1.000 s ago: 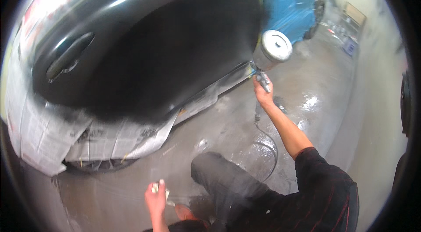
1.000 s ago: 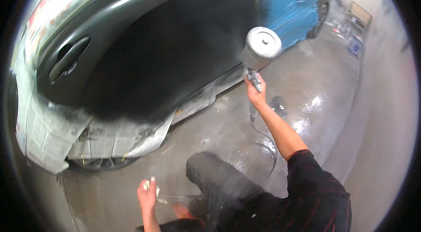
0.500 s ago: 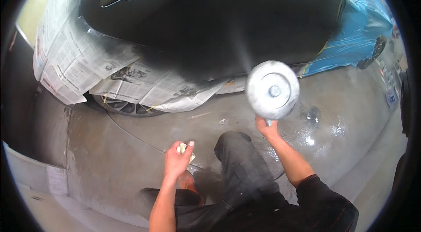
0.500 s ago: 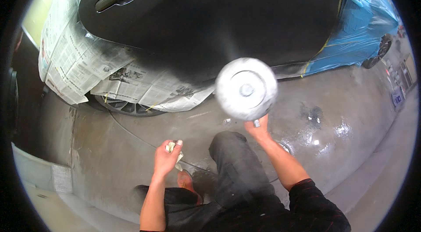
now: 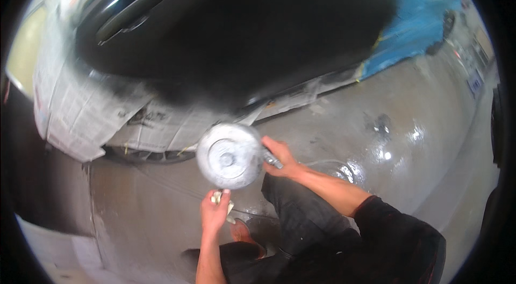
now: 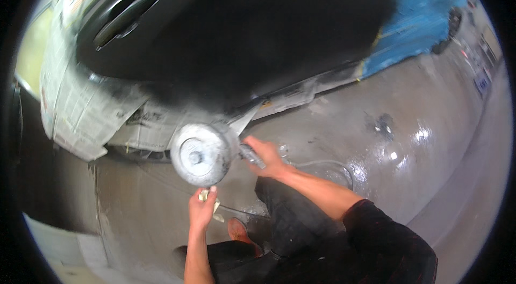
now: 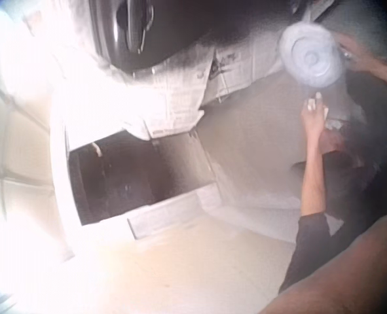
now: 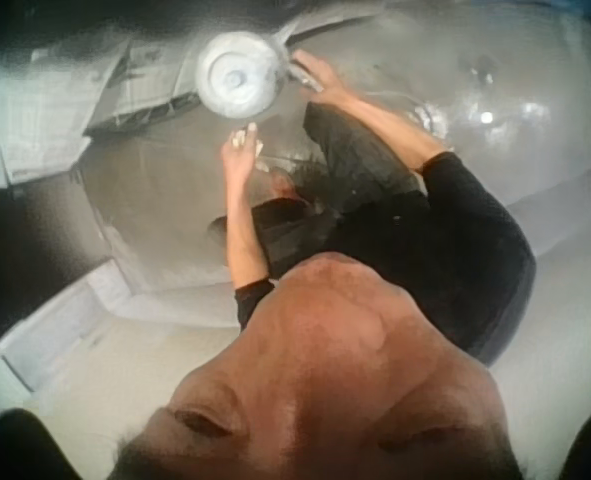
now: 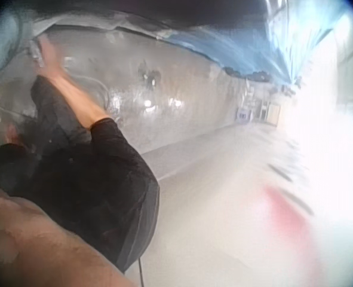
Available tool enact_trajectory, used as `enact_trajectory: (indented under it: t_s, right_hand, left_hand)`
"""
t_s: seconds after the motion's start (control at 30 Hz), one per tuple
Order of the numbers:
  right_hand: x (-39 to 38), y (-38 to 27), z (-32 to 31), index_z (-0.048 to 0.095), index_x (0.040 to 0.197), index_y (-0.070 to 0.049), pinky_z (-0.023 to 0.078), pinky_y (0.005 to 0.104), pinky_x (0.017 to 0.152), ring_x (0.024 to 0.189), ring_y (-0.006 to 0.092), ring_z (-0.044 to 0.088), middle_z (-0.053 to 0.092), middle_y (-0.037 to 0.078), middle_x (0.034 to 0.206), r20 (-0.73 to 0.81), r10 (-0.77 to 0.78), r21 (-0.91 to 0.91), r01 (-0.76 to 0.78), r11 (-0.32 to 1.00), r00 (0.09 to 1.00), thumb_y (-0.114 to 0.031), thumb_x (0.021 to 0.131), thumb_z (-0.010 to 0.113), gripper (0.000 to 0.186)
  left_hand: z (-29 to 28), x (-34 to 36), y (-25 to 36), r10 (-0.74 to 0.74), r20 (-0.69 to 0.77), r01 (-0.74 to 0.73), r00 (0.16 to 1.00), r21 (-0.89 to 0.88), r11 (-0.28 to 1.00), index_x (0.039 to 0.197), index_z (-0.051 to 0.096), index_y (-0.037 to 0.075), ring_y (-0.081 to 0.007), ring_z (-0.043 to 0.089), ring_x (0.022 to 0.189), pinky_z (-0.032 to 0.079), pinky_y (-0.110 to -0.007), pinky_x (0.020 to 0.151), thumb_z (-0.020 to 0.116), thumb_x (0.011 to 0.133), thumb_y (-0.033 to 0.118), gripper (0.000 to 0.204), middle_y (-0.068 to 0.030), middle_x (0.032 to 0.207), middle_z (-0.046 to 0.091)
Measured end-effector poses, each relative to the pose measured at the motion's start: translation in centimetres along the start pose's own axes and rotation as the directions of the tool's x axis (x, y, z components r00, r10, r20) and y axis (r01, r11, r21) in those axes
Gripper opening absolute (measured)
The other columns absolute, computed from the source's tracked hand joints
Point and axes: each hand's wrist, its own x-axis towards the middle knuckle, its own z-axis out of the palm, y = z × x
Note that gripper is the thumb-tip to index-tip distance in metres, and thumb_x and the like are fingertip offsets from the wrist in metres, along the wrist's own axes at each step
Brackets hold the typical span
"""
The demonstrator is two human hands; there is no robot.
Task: The person uses a spray gun to apply black paint to a car door, moving the gun in steady horizontal passes across the surface. The person then refills the spray gun from a paint can and adds a liquid from a smaller container before resuming the task.
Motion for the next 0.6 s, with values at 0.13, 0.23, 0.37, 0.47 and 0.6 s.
enact_trajectory:
  t_s: [0.13, 0.23, 0.37, 0.47, 0.6]
  right_hand:
    - [-0.5, 0.6, -2.4, 0.061, 0.109, -0.007, 0.053, 0.0392, 0.070, 0.078, 0.0355, 0.068, 0.066, 0.016, 0.087, -0.036, -0.003, 0.049, 0.005, 0.999, 0.999, -0.002, 0.078, 0.068, 0.032]
    - [-1.1, 2.1, -5.2, 0.062, 0.109, -0.008, 0.053, 0.0389, 0.071, 0.077, 0.0294, 0.069, 0.067, 0.014, 0.085, -0.295, -0.046, 0.024, 0.055, 0.998, 0.954, -0.001, 0.079, 0.066, 0.031]
    - [-3.0, 6.1, -12.0, 0.070, 0.113, -0.005, 0.056, 0.0347, 0.082, 0.089, 0.0147, 0.069, 0.075, 0.008, 0.096, -0.464, -0.133, -0.263, 0.007, 0.965, 0.876, -0.003, 0.085, 0.066, 0.029]
    - [-2.1, 7.2, -16.9, 0.070, 0.107, -0.004, 0.055, 0.0335, 0.079, 0.087, 0.0132, 0.067, 0.074, 0.006, 0.093, -0.580, 0.004, -0.191, -0.141, 0.971, 0.815, -0.005, 0.090, 0.070, 0.018]
    - [-2.5, 9.4, -24.2, 0.063, 0.093, -0.006, 0.046, 0.0301, 0.067, 0.077, 0.0075, 0.051, 0.060, -0.003, 0.081, -0.696, 0.122, -0.078, -0.244, 0.967, 0.708, -0.008, 0.094, 0.073, 0.011]
  left_hand:
    - [0.2, 0.1, -0.4, 0.002, 0.012, -0.002, 1.000, -0.021, 1.000, 0.092, 0.068, -0.002, -0.0120, 0.060, 0.071, 0.051, -0.033, 0.067, 0.075, 0.099, 0.033, 0.036, -0.0042, 0.077, 0.068]
    - [0.4, 0.5, -0.8, -0.016, 0.029, 0.016, 0.999, -0.010, 1.000, 0.092, 0.068, -0.001, -0.0107, 0.058, 0.072, 0.050, -0.032, 0.067, 0.074, 0.100, 0.032, 0.035, -0.0030, 0.077, 0.067]
    - [0.5, 0.5, -1.1, -0.016, 0.052, 0.018, 0.999, -0.026, 0.999, 0.091, 0.067, -0.001, -0.0100, 0.057, 0.072, 0.049, -0.032, 0.066, 0.074, 0.100, 0.031, 0.034, -0.0023, 0.077, 0.066]
    - [0.5, 0.3, -1.1, -0.039, 0.049, 0.040, 0.998, -0.023, 0.999, 0.091, 0.067, -0.001, -0.0100, 0.057, 0.072, 0.049, -0.032, 0.067, 0.074, 0.100, 0.030, 0.033, -0.0023, 0.077, 0.066]
    - [0.9, 0.6, -1.7, -0.033, 0.030, 0.032, 0.999, 0.028, 0.999, 0.091, 0.068, -0.001, -0.0102, 0.057, 0.072, 0.049, -0.033, 0.067, 0.074, 0.100, 0.029, 0.032, -0.0022, 0.077, 0.066]
